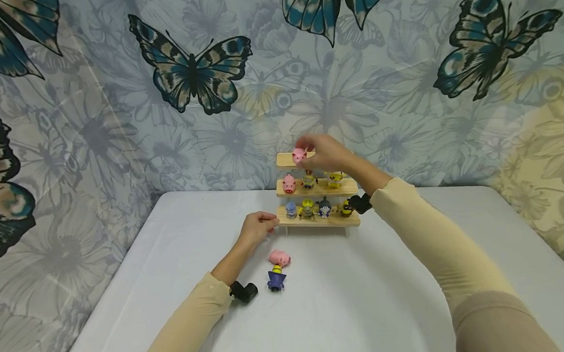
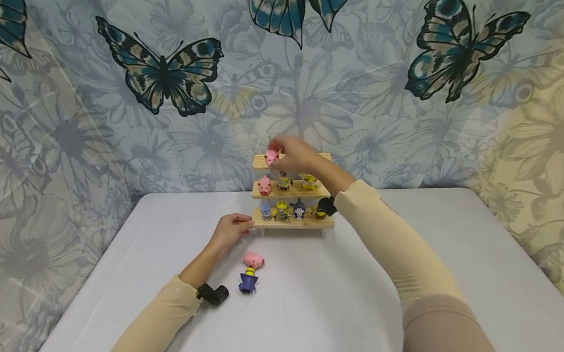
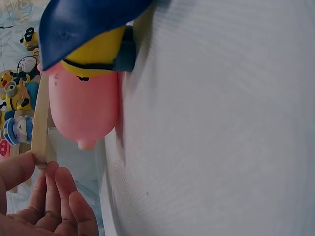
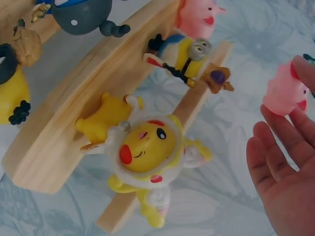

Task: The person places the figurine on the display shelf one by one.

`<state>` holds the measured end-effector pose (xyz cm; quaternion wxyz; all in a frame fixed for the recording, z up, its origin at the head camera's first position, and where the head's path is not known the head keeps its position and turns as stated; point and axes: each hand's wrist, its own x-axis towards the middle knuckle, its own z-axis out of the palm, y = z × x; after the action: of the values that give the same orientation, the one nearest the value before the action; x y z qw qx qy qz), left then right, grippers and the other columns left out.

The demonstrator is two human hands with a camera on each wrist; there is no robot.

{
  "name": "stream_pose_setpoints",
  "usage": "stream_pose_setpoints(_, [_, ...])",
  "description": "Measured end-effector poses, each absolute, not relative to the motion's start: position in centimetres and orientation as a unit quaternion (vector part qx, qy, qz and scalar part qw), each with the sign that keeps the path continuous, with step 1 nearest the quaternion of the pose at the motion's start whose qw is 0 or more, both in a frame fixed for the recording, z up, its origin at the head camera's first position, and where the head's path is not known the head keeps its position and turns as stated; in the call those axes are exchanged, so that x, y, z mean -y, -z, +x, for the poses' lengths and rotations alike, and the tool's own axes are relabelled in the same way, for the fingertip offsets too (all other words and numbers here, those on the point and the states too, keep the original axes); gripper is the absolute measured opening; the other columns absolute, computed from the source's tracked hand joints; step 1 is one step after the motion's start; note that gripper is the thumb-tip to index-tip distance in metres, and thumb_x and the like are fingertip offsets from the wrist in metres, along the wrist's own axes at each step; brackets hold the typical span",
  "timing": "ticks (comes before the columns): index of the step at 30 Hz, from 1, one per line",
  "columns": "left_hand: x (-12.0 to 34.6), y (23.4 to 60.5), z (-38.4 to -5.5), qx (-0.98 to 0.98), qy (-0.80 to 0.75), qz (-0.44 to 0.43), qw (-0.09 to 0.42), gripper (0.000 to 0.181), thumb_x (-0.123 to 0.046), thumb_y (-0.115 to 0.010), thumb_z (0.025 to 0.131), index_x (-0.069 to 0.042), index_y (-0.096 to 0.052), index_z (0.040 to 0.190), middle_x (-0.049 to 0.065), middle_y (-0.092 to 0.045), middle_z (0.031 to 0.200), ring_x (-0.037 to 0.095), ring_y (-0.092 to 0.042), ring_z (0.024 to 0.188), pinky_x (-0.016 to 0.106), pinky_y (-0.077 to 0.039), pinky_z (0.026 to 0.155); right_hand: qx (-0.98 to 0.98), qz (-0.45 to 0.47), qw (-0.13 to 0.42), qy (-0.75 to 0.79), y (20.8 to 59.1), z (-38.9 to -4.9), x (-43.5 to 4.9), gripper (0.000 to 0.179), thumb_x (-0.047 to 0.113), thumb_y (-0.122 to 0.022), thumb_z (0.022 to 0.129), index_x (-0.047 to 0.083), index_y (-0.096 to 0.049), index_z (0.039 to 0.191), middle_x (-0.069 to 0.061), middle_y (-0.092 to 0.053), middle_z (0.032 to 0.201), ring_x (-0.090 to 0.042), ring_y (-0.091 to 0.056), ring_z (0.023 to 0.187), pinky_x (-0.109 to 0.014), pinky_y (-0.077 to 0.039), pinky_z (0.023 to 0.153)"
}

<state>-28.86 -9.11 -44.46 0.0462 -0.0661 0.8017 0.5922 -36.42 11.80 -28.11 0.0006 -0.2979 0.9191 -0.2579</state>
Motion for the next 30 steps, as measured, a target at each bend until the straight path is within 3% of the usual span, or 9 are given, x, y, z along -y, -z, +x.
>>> stream_pose_setpoints(5, [9.0,44.6,-28.9,-0.802,-0.591,-0.067,0.046,0.022,-0.017,-0.068,0.091,-0.001,-0.069,0.106,0.011,-0.070,0.092,0.016,-0.062,0.077,0.026,-0.047,0.062,-0.922,-0.295,0.001,0.251,28.6,-37.4,-11.2,0.040,0.021,-0.070,0.087,0.002,-0.059,0.121,-0.019,-0.061,0.123,-0.034,-0.054,0.116,-0.050,-0.043,0.099])
stream_pose_setpoints(17, [9.1,44.6,-29.1,-0.807,-0.585,-0.067,0.052,0.022,-0.015,-0.067,0.091,0.000,-0.069,0.107,0.010,-0.068,0.092,0.015,-0.061,0.077,0.025,-0.046,0.063,-0.934,-0.263,0.003,0.243,30.4,-39.6,-9.3,0.049,0.020,-0.067,0.091,-0.003,-0.051,0.131,-0.020,-0.056,0.132,-0.035,-0.052,0.123,-0.048,-0.040,0.105])
stream_pose_setpoints(25, [9.0,44.4,-29.1,-0.810,-0.581,-0.071,0.048,0.022,-0.014,-0.067,0.092,0.001,-0.069,0.108,0.012,-0.069,0.096,0.016,-0.063,0.077,0.023,-0.046,0.063,-0.943,-0.255,0.008,0.215,30.8,-40.2,-8.3,0.049,0.021,-0.063,0.091,-0.002,-0.049,0.132,-0.021,-0.057,0.129,-0.035,-0.057,0.111,-0.047,-0.044,0.100])
stream_pose_setpoints(30, [9.1,44.4,-29.1,-0.809,-0.581,-0.071,0.047,0.021,-0.014,-0.067,0.092,0.001,-0.069,0.108,0.012,-0.069,0.095,0.015,-0.062,0.075,0.022,-0.045,0.062,-0.947,-0.249,0.018,0.201,30.8,-40.5,-8.0,0.050,0.020,-0.064,0.091,-0.002,-0.048,0.133,-0.020,-0.057,0.130,-0.034,-0.055,0.115,-0.046,-0.043,0.100])
